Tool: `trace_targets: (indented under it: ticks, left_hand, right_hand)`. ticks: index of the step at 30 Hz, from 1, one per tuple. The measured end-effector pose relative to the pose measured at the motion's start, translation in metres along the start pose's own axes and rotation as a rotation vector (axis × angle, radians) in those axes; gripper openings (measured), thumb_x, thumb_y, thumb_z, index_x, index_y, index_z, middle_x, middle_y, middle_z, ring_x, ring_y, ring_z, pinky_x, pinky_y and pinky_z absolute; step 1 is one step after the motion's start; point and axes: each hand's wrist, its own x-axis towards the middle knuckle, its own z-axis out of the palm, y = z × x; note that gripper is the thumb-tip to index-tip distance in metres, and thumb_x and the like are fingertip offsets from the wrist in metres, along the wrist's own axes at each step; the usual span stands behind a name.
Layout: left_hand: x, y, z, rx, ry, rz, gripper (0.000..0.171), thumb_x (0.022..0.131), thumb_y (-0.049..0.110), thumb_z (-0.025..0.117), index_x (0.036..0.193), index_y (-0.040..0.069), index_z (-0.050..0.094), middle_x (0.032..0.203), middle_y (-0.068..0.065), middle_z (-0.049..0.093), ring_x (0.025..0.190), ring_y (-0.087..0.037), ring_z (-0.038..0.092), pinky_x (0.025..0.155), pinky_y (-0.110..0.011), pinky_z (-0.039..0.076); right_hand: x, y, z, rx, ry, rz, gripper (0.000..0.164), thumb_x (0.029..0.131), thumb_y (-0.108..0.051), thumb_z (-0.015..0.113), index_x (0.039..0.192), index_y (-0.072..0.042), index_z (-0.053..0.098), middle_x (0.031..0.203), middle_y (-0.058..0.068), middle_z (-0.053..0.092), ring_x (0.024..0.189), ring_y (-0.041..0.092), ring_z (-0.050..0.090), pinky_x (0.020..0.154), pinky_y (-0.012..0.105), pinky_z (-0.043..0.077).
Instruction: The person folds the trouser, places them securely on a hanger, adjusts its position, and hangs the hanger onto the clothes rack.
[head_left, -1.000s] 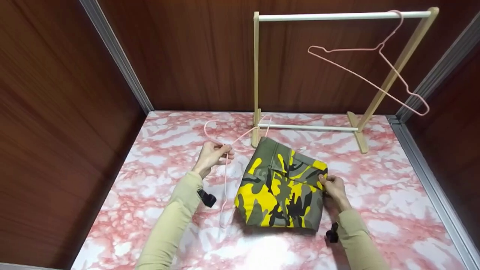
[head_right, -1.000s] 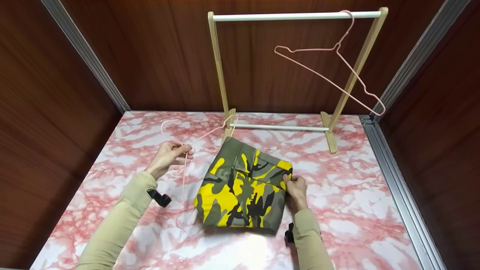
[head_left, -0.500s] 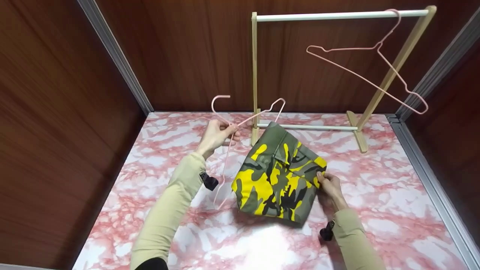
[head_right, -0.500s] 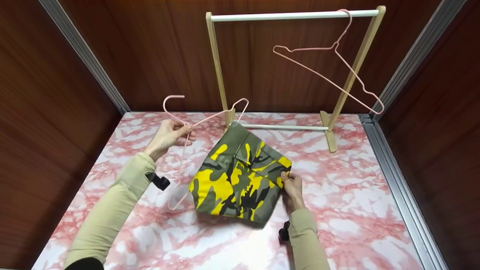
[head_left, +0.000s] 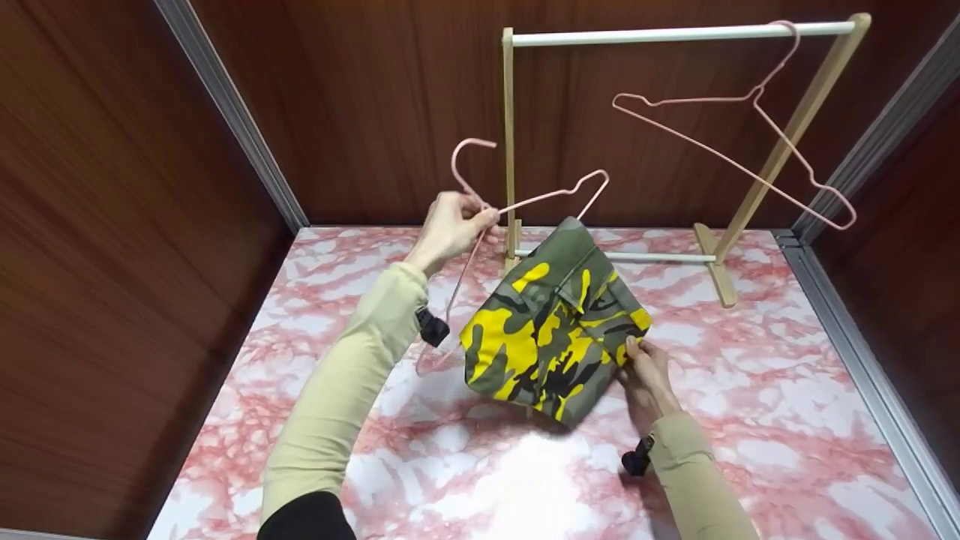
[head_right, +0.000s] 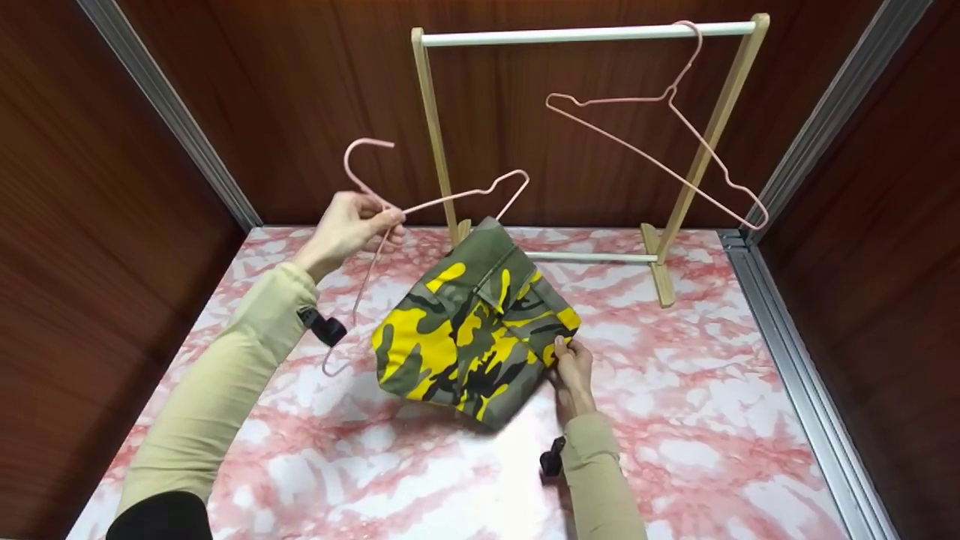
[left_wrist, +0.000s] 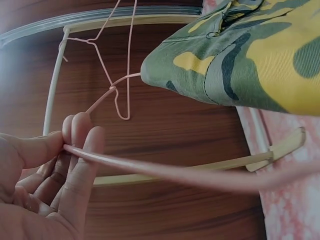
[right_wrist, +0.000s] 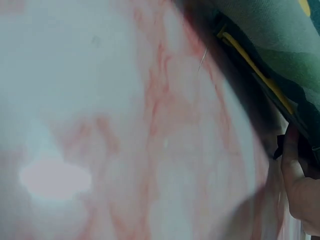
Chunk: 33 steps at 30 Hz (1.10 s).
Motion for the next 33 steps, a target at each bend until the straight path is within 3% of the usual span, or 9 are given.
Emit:
trace_targets:
  ticks: [4,10,13,16,26,33]
  left_hand:
    - [0.008,0.015,0.005,0.012,0.03,0.033,0.021,0.099,0.013,0.063,0.104,-0.004,0.073,0.087,-0.017,0.076,0.064,-0.01,0.071,0.064,-0.022,0.06]
    - [0.019,0.033,0.011,-0.084,0.066,0.042,0.019,0.099,0.012,0.063,0.101,-0.004,0.073,0.074,-0.009,0.069,0.055,-0.006,0.063,0.065,-0.033,0.063]
    - [0.023,0.041,0.013,-0.129,0.086,0.051,0.019,0.098,0.011,0.064,0.102,-0.006,0.072,0.071,-0.006,0.065,0.054,-0.006,0.061,0.061,-0.029,0.062]
    - [0.026,0.047,0.014,-0.144,0.095,0.063,0.019,0.098,0.01,0.064,0.104,-0.007,0.071,0.077,-0.012,0.066,0.055,-0.007,0.061,0.064,-0.029,0.062]
    - [0.043,0.07,0.018,-0.075,0.069,0.092,0.018,0.099,0.008,0.062,0.103,-0.008,0.071,0.075,-0.009,0.067,0.058,-0.008,0.063,0.066,-0.027,0.062]
    - [0.056,0.087,0.017,0.007,0.082,0.074,0.018,0.099,0.008,0.061,0.101,-0.006,0.073,0.069,-0.004,0.066,0.055,-0.007,0.064,0.063,-0.025,0.061]
  right_hand:
    - [0.001,0.0,0.006,0.043,-0.022,0.006,0.018,0.106,-0.025,0.046,0.109,-0.007,0.05,0.076,-0.005,0.059,0.07,0.007,0.057,0.068,0.023,0.05]
    - [0.006,-0.005,0.018,0.066,-0.034,0.016,0.02,0.107,-0.025,0.044,0.11,-0.006,0.049,0.077,-0.004,0.058,0.068,0.007,0.055,0.061,0.021,0.045]
    - [0.009,-0.007,0.025,0.087,-0.051,0.008,0.018,0.107,-0.023,0.043,0.107,-0.006,0.047,0.075,-0.003,0.053,0.064,0.007,0.047,0.056,0.02,0.037]
    - [0.012,-0.01,0.03,0.081,-0.059,0.01,0.017,0.107,-0.023,0.042,0.105,-0.006,0.045,0.072,-0.003,0.05,0.057,0.008,0.04,0.052,0.022,0.031]
    - [0.021,-0.018,0.04,0.055,-0.042,0.024,0.018,0.107,-0.02,0.047,0.094,-0.008,0.049,0.068,-0.002,0.052,0.051,0.009,0.039,0.043,0.023,0.035]
    - [0.031,-0.031,0.046,0.034,-0.066,0.056,0.021,0.108,-0.025,0.045,0.095,-0.009,0.047,0.067,-0.001,0.049,0.044,0.011,0.031,0.043,0.027,0.027]
